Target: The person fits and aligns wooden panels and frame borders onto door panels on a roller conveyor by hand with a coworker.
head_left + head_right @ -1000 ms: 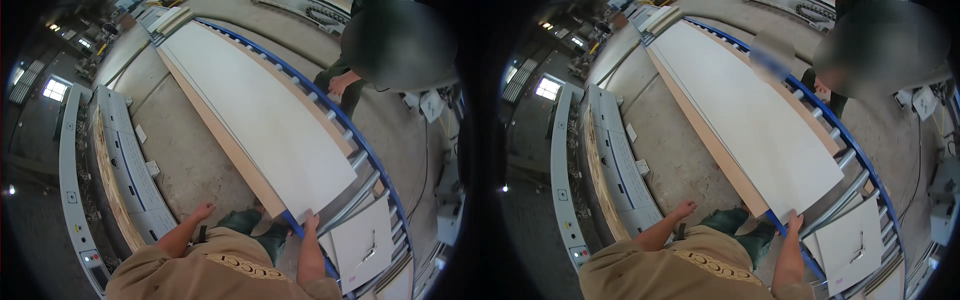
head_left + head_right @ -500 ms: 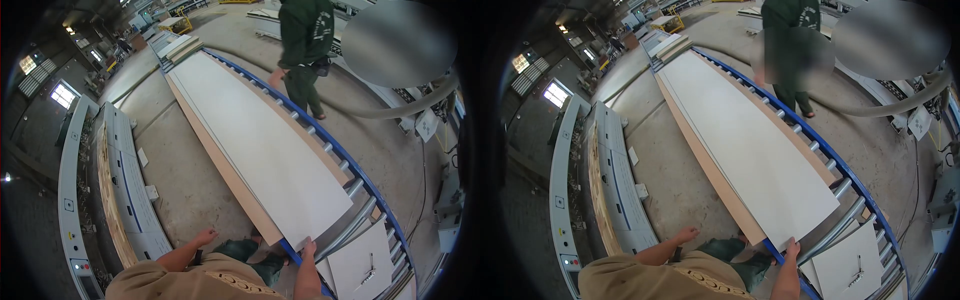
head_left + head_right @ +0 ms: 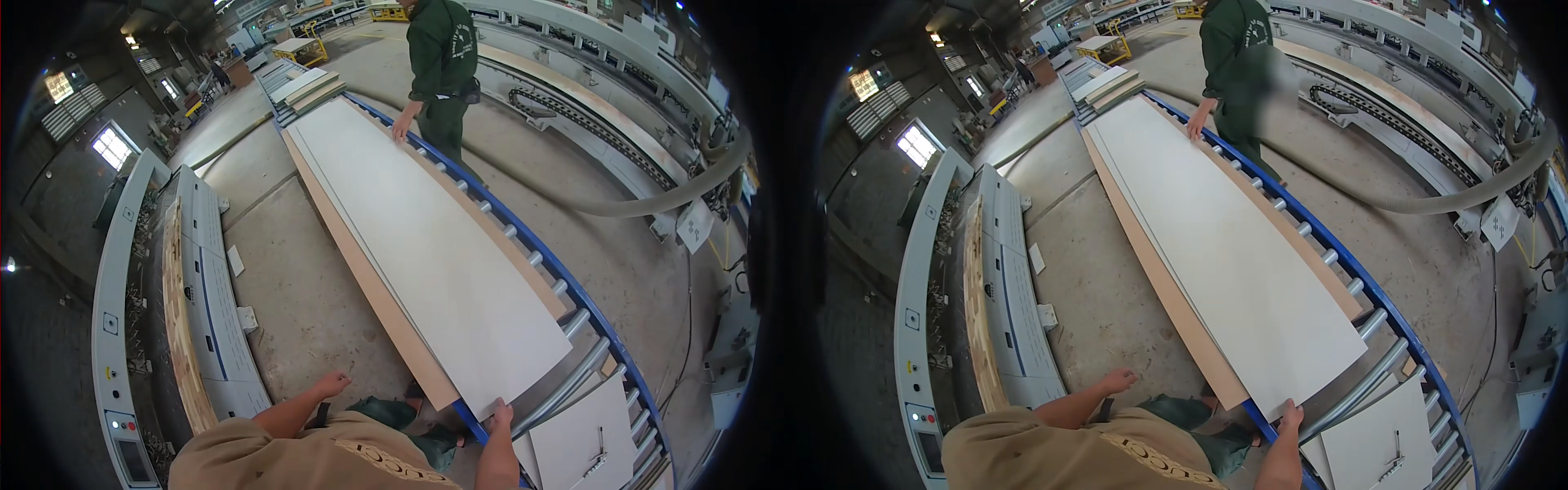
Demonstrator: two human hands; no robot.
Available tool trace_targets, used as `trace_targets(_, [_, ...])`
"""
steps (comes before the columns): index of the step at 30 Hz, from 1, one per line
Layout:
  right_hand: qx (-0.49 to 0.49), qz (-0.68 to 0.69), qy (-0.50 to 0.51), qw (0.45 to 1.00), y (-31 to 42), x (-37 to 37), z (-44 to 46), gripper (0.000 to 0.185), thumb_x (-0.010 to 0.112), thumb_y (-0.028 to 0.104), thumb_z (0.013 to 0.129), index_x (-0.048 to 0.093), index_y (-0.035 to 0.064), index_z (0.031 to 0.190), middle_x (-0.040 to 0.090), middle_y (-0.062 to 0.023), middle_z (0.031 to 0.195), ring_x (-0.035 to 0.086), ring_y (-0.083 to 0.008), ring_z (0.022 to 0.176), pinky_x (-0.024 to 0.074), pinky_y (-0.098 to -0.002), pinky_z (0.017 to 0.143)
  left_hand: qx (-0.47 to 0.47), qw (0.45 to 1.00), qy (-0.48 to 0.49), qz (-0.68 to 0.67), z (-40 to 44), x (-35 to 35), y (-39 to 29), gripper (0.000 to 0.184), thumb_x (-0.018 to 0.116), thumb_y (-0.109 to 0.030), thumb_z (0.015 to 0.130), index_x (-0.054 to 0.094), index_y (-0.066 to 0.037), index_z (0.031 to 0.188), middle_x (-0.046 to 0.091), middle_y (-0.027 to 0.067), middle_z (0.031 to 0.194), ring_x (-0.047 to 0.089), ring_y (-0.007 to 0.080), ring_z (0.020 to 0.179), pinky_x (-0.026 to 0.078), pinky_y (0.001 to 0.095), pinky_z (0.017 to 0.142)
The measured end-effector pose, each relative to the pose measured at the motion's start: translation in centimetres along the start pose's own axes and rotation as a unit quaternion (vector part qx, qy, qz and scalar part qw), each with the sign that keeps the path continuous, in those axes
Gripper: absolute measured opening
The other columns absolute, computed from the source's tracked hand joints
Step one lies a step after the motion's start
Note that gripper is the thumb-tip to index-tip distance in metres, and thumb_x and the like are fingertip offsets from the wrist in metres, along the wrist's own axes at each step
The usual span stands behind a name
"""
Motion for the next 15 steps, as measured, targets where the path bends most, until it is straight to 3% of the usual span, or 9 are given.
trace_targets(4, [0.028,-0.013,-0.022,0.999,0.6,0.0,-0.7,0.038,0.063,0.014,0.093,0.052,0.0001,0.126,0.063,-0.0120,0.113,0.063,-0.0268,0.099,0.0517,-0.0402,0.083,0.017,1.000,-0.013,-0.004,-0.9,0.1,0.0,0.041,0.062,-0.039,0.091,0.067,-0.005,0.113,0.069,0.0209,0.110,0.065,0.0352,0.104,0.051,0.0438,0.089])
trace_targets(9, [0.041,-0.036,-0.010,0.998,1.3,-0.4,-0.6,0.036,0.063,0.017,0.093,0.053,0.0000,0.123,0.063,-0.0117,0.111,0.063,-0.0259,0.097,0.0524,-0.0398,0.081,-0.011,0.999,-0.024,-0.033,-4.3,0.8,-0.6,0.040,0.063,-0.036,0.092,0.066,-0.002,0.112,0.070,0.0193,0.104,0.068,0.0289,0.090,0.052,0.0413,0.083])
trace_targets(15, [-0.011,0.021,0.026,0.999,2.6,-0.7,0.9,0.039,0.064,0.025,0.095,0.054,-0.0038,0.120,0.062,-0.0140,0.115,0.062,-0.0253,0.101,0.0515,-0.0406,0.086,-0.072,0.993,-0.054,-0.079,-10.2,2.3,-1.3,0.040,0.063,-0.036,0.093,0.066,0.000,0.110,0.070,0.0166,0.094,0.067,0.0227,0.079,0.053,0.0394,0.074])
Point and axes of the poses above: each hand's wrist, its own z-axis towards the middle knuckle, its own x-axis out of the palm, y = z × x, the point moved 2 cm from there along z, towards the middle knuckle
